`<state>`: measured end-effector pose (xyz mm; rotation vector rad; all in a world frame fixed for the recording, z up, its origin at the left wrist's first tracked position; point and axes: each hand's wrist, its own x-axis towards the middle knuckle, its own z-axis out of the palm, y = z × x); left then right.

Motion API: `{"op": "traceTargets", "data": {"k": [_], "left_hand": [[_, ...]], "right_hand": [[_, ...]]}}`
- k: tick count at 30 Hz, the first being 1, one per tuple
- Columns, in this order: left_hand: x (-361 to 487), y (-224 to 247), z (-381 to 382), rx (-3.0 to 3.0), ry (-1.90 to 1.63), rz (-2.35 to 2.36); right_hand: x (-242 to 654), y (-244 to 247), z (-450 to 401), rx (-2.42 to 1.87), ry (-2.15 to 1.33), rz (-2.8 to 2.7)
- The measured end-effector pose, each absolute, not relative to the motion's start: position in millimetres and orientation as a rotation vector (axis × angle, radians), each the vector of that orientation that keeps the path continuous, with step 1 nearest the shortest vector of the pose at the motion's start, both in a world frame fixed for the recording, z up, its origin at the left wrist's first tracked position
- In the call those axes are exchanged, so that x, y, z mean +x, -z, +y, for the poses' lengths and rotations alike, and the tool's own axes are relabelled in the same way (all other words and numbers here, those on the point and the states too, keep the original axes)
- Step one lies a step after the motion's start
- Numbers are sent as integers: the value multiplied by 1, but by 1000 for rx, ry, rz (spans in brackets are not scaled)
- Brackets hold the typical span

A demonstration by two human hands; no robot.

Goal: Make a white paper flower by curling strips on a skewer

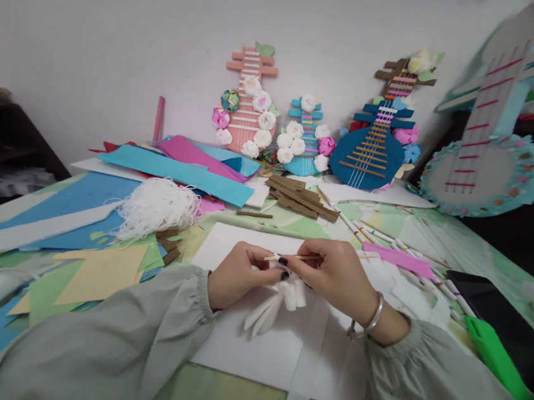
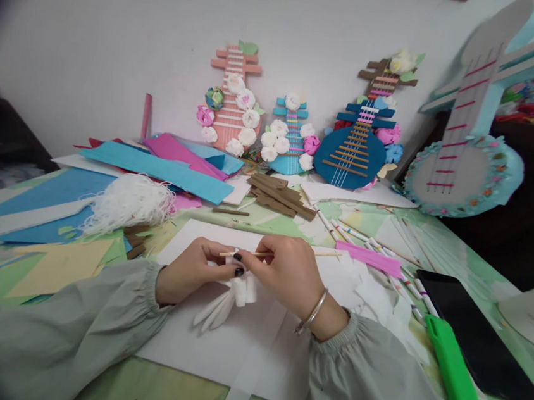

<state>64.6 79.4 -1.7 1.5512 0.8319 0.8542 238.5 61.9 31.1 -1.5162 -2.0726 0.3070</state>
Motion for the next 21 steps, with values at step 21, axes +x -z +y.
{"op": "traceTargets", "data": {"k": [21], "left_hand": [[63, 2, 78, 1603, -853, 837]], "right_hand": [[240, -30, 64, -1382, -443, -2010]]}}
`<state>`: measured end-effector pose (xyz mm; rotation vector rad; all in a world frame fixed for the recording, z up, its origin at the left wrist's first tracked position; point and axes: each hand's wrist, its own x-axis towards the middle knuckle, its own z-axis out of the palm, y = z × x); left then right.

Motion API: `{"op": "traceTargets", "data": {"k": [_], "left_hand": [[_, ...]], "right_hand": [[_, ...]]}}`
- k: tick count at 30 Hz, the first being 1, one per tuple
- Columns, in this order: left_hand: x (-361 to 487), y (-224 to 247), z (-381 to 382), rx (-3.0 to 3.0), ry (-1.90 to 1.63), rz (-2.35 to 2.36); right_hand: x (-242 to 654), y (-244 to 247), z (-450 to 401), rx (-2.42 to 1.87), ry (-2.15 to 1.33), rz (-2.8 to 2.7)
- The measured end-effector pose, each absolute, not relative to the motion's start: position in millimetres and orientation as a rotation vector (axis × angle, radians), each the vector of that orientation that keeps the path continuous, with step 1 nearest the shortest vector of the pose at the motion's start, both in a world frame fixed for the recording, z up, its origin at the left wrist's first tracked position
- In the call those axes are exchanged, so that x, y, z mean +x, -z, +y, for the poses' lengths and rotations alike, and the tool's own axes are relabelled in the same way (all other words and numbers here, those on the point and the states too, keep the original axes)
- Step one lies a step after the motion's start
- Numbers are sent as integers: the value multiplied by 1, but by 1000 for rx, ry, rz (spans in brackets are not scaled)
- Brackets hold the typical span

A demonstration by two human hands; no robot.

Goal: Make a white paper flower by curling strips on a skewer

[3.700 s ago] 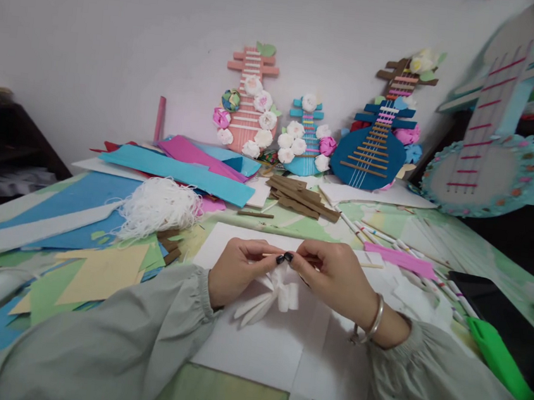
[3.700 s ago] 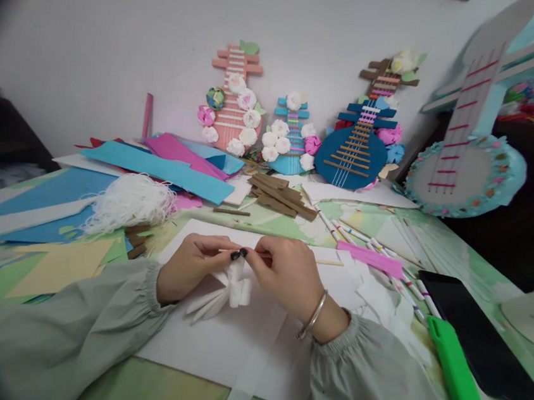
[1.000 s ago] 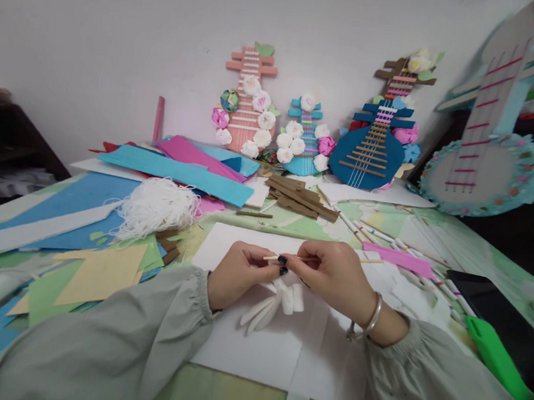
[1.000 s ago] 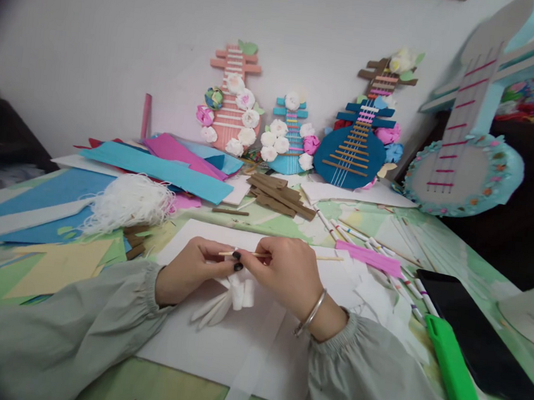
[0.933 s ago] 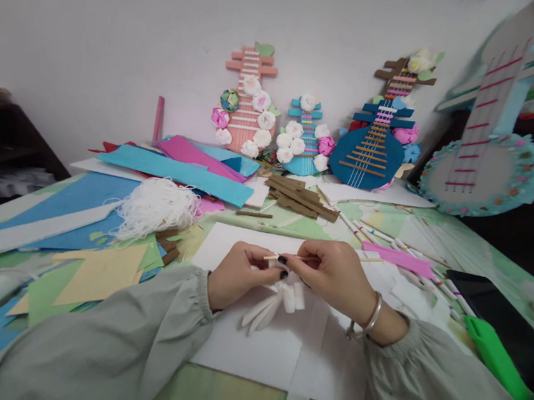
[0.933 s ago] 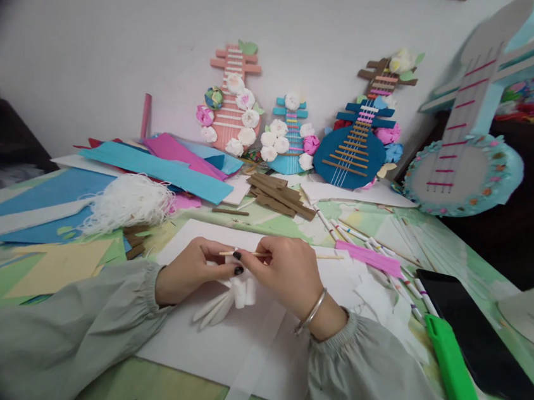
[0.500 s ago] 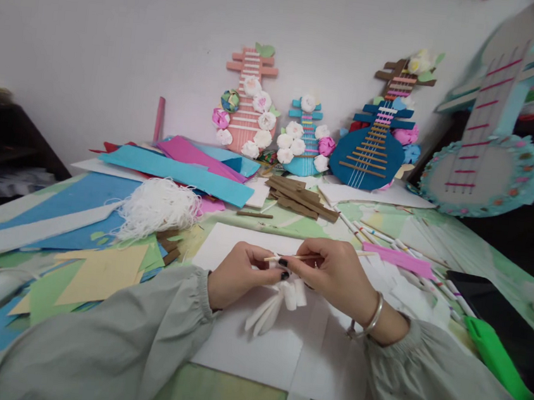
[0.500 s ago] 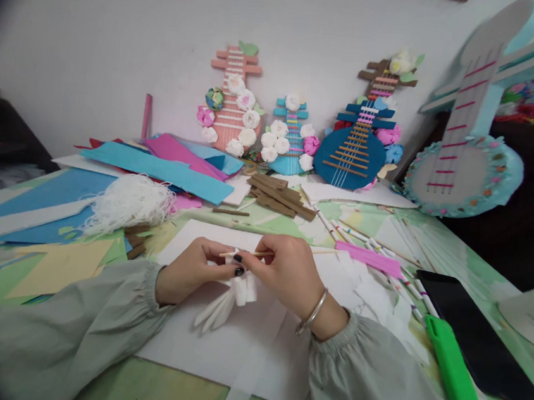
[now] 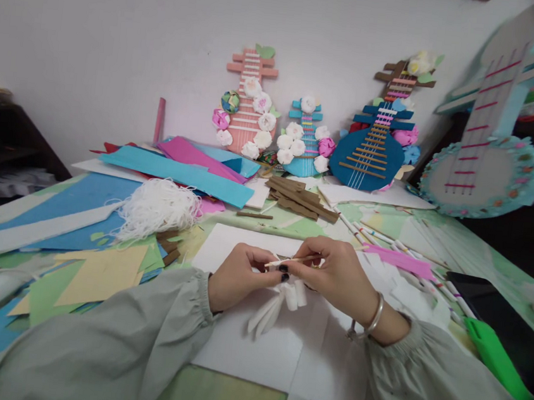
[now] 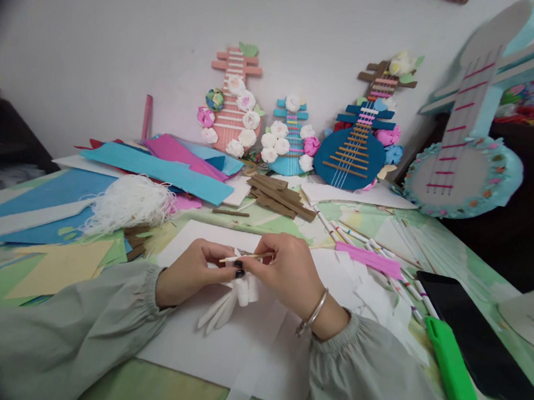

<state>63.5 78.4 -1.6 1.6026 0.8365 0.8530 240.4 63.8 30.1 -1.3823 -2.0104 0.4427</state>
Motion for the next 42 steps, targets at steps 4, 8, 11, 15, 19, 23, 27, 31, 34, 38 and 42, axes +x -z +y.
{"op": "traceTargets", "data": {"k": [4, 8, 11, 15, 19, 23, 27, 31, 34, 38, 42], "left_hand": [[65, 0, 78, 1627, -857, 848], [64, -1, 76, 1673, -854, 871], [64, -2, 75, 1686, -841, 889], [65, -3, 75, 1669, -823, 873], [65, 0, 75, 1658, -856, 852], [64, 0, 75, 1675, -912, 887], [64, 0, 75, 1736, -969, 973], [65, 1, 75, 1844, -1008, 980], [66, 1, 74, 1901, -1042, 974], [68, 0, 73, 1914, -1056, 1003], [68, -5, 71, 1894, -1061, 1021]], "right_hand": [[240, -31, 64, -1401, -591, -1953], [241, -32, 64, -1403, -735, -1895], [243, -32, 65, -1401, -767, -1878], [244, -33, 66, -1411, -724, -1898], [243, -36, 64, -1450, -592, -1932], [243, -37, 65, -1401, -460, -2000], [248, -36, 70, -1257, -483, -2139], [253, -33, 74, -1252, -420, -2245], [254, -31, 75, -1269, -407, -2297], [251, -30, 74, -1277, -363, -2301], [249, -32, 71, -1330, -301, -2247]]}}
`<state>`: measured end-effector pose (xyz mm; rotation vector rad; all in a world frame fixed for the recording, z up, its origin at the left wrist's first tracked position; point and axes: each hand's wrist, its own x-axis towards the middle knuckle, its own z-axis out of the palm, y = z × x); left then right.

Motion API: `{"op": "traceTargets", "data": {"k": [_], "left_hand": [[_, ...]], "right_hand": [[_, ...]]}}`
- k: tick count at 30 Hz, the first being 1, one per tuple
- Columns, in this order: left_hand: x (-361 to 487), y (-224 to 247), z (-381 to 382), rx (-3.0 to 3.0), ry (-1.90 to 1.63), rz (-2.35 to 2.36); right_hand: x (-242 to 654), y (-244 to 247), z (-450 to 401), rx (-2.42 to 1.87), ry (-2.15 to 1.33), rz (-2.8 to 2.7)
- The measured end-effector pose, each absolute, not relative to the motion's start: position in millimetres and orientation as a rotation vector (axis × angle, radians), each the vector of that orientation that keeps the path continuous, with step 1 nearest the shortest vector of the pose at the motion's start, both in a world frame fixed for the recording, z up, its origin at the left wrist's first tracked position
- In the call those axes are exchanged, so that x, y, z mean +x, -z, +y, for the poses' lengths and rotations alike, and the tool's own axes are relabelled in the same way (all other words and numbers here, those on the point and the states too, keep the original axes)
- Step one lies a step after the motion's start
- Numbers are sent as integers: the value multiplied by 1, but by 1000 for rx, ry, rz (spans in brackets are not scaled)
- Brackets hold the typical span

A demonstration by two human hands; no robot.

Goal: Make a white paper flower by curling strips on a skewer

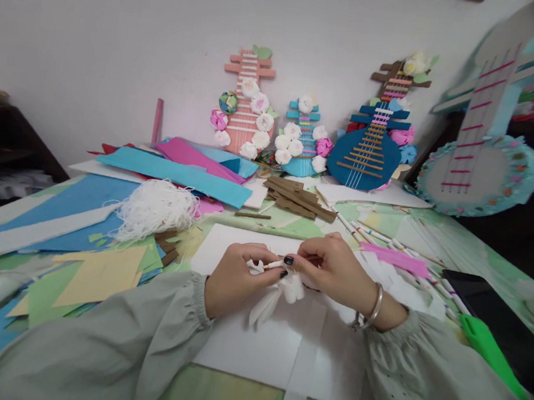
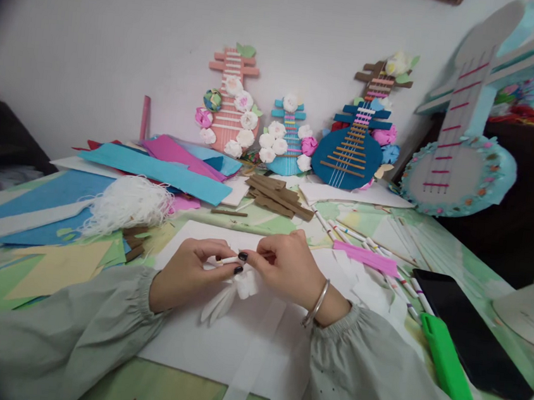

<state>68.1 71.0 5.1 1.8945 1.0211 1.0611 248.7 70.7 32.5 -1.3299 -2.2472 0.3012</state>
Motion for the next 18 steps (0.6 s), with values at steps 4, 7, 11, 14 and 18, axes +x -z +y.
{"op": "traceTargets", "data": {"k": [4, 7, 11, 14, 18], "left_hand": [[66, -11, 71, 1830, -1053, 996], [63, -16, 70, 1760, -1007, 994], [57, -25, 64, 1697, -984, 993], [50, -37, 53, 1642, -1018, 981], [40, -54, 31, 1578, -1160, 1023]], "right_hand": [[246, -39, 65, -1355, -300, -2236], [242, -45, 61, -1401, -233, -2246], [234, -57, 54, -1447, -147, -2255], [228, -72, 45, -1445, -66, -2277], [220, -93, 23, -1403, 0, -2273]]}}
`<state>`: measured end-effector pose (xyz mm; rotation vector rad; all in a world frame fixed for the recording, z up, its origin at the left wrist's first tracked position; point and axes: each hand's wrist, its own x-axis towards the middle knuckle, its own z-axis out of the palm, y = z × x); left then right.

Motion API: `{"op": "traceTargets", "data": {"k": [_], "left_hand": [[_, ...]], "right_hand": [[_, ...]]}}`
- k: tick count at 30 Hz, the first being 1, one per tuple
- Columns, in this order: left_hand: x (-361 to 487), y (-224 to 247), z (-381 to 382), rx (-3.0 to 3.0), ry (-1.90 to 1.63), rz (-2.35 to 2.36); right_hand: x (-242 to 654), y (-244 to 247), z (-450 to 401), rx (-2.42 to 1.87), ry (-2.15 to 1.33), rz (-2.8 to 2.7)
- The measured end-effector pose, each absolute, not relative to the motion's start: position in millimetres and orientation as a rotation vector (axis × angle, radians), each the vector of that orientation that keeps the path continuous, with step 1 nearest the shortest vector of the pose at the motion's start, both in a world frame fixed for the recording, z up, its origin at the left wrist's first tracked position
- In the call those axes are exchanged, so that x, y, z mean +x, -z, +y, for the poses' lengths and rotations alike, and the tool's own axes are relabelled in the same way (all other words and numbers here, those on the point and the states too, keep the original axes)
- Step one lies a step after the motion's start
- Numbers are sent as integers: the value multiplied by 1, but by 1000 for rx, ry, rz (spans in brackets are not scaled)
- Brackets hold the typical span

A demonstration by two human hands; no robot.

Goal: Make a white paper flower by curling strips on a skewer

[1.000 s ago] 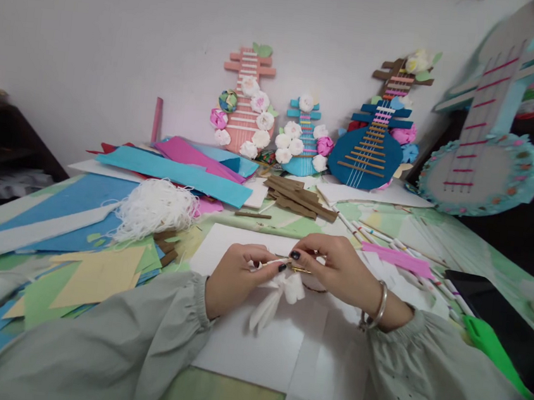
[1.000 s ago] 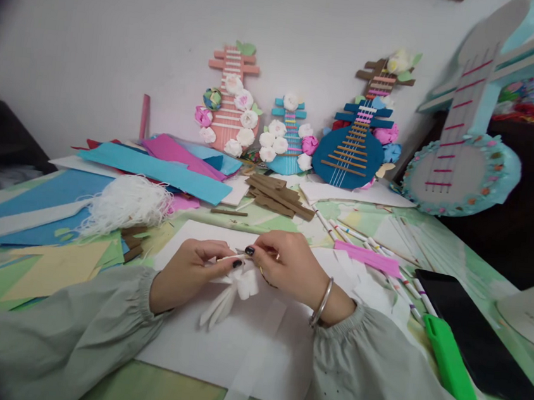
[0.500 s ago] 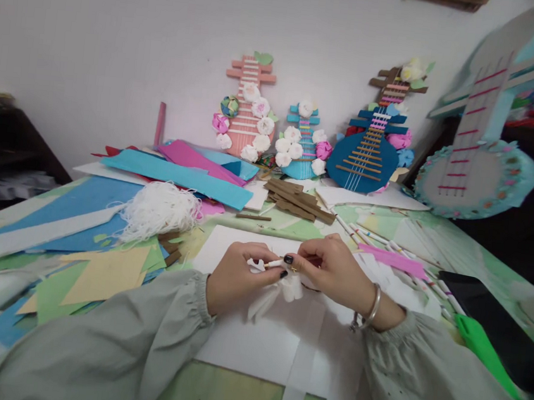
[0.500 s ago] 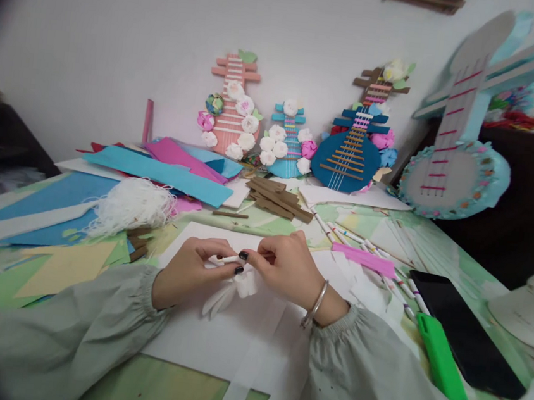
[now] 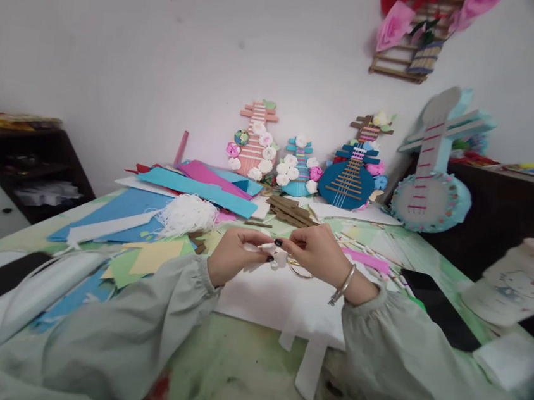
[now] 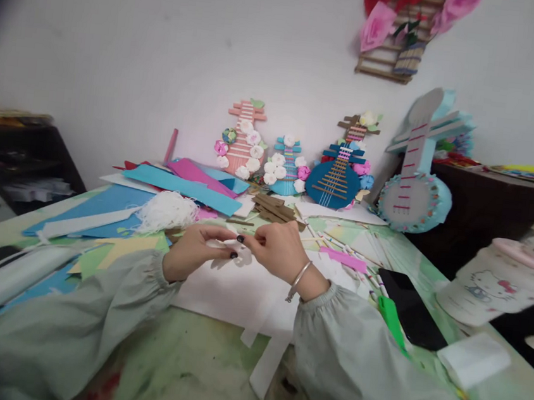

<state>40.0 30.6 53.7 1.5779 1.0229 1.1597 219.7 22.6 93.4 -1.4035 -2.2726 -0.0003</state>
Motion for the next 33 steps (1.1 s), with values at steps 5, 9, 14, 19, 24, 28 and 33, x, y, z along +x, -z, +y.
{"op": "traceTargets", "data": {"k": [5, 9, 14, 19, 24, 28, 33], "left_hand": [[29, -65, -2, 1608, -1257, 910], [29, -61, -25, 1615, -1272, 862], [34, -55, -37, 1688, -1106, 838], [37, -48, -33, 1804, -1004, 776], [40, -39, -30, 1735, -994, 808], [42, -27, -28, 1589, -996, 891], [45, -13, -26, 1456, -939, 914]], "right_hand": [[214, -108, -15, -1407, -32, -2197], [215, -104, -41, -1440, -96, -2150], [219, -94, -59, -1463, -167, -2114], [223, -79, -52, -1478, -197, -2082], [225, -61, -44, -1495, -272, -2069], [227, -51, -44, -1494, -327, -2051], [231, -41, -45, -1495, -366, -2044]]}}
